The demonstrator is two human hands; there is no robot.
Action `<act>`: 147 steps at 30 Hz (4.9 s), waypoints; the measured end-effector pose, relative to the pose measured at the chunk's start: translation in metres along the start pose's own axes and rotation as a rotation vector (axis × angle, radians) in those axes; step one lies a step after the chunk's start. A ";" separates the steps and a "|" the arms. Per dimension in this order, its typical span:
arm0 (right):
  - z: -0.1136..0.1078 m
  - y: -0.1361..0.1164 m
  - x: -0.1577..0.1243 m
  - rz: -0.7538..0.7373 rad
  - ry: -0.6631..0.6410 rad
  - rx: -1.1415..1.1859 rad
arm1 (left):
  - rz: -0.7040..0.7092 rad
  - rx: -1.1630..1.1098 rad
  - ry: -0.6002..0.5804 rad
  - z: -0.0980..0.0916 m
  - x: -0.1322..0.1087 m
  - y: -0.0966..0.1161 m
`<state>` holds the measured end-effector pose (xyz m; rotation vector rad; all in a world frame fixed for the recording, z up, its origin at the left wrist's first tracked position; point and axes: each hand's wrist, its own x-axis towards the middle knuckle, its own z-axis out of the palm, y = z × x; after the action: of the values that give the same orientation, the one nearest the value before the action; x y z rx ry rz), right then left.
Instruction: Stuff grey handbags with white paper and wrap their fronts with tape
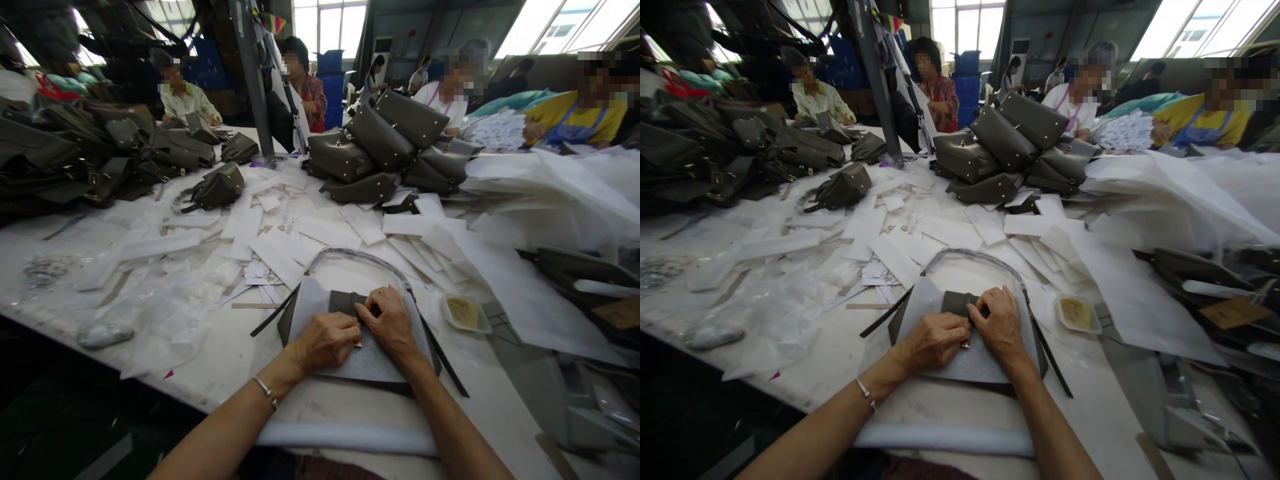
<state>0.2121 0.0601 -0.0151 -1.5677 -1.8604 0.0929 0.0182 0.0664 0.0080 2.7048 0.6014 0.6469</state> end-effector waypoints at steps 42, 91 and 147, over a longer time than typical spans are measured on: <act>-0.036 -0.029 -0.011 0.013 -0.477 0.227 | -0.007 0.155 -0.085 -0.008 -0.025 0.029; -0.084 -0.014 -0.099 -0.360 0.040 -0.384 | -0.031 0.568 0.034 0.022 -0.019 0.061; -0.104 0.101 -0.065 0.064 0.086 -0.716 | 0.332 0.620 0.466 0.031 -0.018 0.013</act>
<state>0.3550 -0.0086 -0.0129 -2.0499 -1.8757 -0.6697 0.0226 0.0412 -0.0205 3.2830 0.5210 1.4056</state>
